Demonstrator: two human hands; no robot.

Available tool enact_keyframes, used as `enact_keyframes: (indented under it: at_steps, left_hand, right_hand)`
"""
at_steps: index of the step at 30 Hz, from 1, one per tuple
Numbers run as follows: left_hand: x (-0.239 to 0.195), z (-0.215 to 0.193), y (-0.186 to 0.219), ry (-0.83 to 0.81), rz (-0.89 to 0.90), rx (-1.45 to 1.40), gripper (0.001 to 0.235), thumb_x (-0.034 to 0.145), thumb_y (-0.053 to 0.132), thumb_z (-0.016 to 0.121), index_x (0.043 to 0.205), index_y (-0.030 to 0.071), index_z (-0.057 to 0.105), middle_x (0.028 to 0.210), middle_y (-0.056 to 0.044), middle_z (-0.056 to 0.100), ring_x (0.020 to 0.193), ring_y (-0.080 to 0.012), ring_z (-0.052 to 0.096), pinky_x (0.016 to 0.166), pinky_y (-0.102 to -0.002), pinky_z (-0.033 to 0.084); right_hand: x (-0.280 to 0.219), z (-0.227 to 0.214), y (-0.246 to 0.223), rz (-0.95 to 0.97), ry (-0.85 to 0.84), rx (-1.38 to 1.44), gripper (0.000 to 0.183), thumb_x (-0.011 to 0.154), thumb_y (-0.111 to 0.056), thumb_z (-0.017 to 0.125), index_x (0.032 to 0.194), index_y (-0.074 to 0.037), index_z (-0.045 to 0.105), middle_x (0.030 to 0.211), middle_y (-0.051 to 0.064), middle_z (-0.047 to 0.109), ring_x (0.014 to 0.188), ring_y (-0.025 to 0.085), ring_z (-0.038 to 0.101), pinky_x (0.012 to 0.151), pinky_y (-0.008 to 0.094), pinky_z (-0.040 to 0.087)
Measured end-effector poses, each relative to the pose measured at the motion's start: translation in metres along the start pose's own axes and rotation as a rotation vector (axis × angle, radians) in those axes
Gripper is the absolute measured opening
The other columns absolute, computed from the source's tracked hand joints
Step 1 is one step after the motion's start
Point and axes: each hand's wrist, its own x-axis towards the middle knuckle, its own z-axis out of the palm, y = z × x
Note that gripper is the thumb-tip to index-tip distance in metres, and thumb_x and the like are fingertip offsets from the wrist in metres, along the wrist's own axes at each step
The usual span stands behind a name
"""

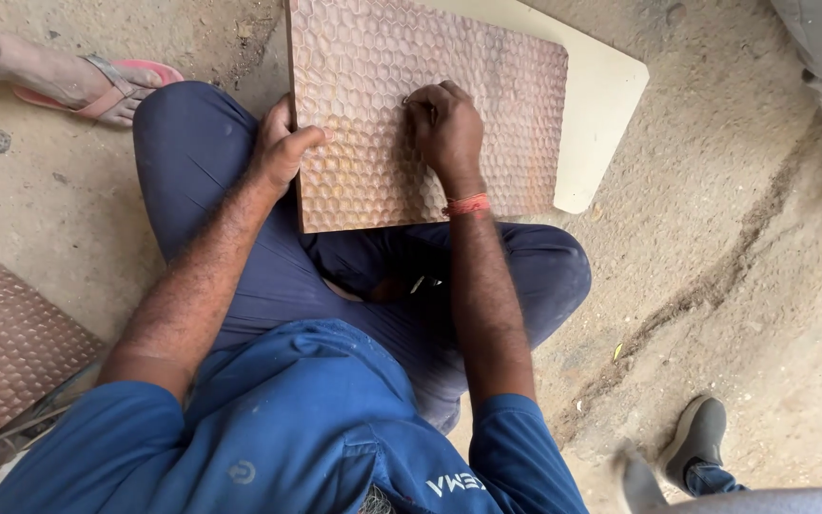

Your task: The person sits on the floor holding a carved wooden panel on their lap and rubs its textured surface with a small handheld scraper, working across different areas and repositioning the panel to treat the raised pattern.

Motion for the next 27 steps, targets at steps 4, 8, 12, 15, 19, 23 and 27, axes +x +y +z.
enact_keyframes:
  at_steps: [4, 8, 12, 15, 19, 23, 27]
  left_hand:
    - [0.000, -0.001, -0.006, -0.006, -0.022, -0.011, 0.054, 0.077, 0.023, 0.066, 0.126, 0.000, 0.060, 0.111, -0.010, 0.065, 0.103, -0.0185, 0.062, 0.092, -0.038, 0.056]
    - [-0.001, -0.001, -0.006, -0.016, 0.015, -0.018, 0.054, 0.078, 0.023, 0.068, 0.126, 0.000, 0.060, 0.114, -0.010, 0.067, 0.104, -0.0181, 0.062, 0.094, -0.036, 0.054]
    - [0.004, -0.002, -0.013, -0.002, 0.090, 0.067, 0.050, 0.081, 0.021, 0.067, 0.126, 0.000, 0.061, 0.114, -0.008, 0.068, 0.104, -0.0169, 0.062, 0.096, -0.035, 0.052]
    - [0.000, -0.002, -0.014, -0.003, 0.071, 0.023, 0.049, 0.081, 0.019, 0.066, 0.125, 0.000, 0.061, 0.113, -0.007, 0.069, 0.102, -0.0162, 0.062, 0.094, -0.034, 0.053]
    - [0.004, -0.003, -0.016, -0.002, 0.055, -0.065, 0.048, 0.081, 0.015, 0.065, 0.126, -0.001, 0.062, 0.111, -0.006, 0.068, 0.100, -0.0154, 0.061, 0.092, -0.034, 0.054]
    - [0.008, -0.001, -0.024, 0.039, 0.053, -0.087, 0.051, 0.081, 0.015, 0.065, 0.131, 0.001, 0.061, 0.115, -0.006, 0.068, 0.103, -0.0148, 0.062, 0.094, -0.033, 0.054]
    - [0.017, -0.001, -0.054, 0.008, 0.094, -0.147, 0.053, 0.085, 0.013, 0.069, 0.135, 0.004, 0.057, 0.121, -0.007, 0.069, 0.108, -0.0175, 0.065, 0.096, -0.035, 0.055]
  right_hand:
    - [-0.007, 0.001, -0.001, -0.153, 0.090, -0.066, 0.001, 0.089, -0.011, 0.074, 0.090, -0.011, 0.075, 0.092, 0.006, 0.069, 0.089, 0.031, 0.067, 0.074, 0.041, 0.055]
    - [-0.006, 0.000, 0.001, -0.045, -0.089, -0.074, 0.001, 0.089, -0.014, 0.074, 0.090, -0.013, 0.074, 0.092, 0.005, 0.069, 0.090, 0.030, 0.067, 0.075, 0.042, 0.055]
    - [-0.009, 0.011, -0.002, -0.084, 0.104, -0.107, 0.002, 0.089, -0.012, 0.072, 0.090, -0.013, 0.073, 0.093, 0.005, 0.068, 0.094, 0.032, 0.065, 0.077, 0.043, 0.055]
    - [-0.007, 0.007, 0.000, -0.095, 0.125, -0.094, 0.003, 0.089, -0.012, 0.070, 0.090, -0.013, 0.073, 0.093, 0.005, 0.069, 0.093, 0.032, 0.066, 0.077, 0.043, 0.055]
    - [-0.001, -0.011, 0.022, -0.104, -0.137, -0.285, 0.011, 0.092, -0.017, 0.076, 0.083, -0.011, 0.073, 0.090, 0.007, 0.071, 0.082, 0.032, 0.068, 0.072, 0.043, 0.055]
    - [-0.008, -0.054, 0.042, -0.167, 0.098, 0.068, 0.005, 0.092, -0.006, 0.073, 0.095, -0.009, 0.075, 0.098, 0.006, 0.075, 0.087, 0.023, 0.072, 0.074, 0.035, 0.059]
    - [-0.010, -0.063, 0.059, 0.253, 0.229, 0.368, 0.016, 0.101, -0.011, 0.078, 0.101, 0.004, 0.072, 0.089, 0.013, 0.071, 0.083, 0.019, 0.057, 0.070, 0.034, 0.049]
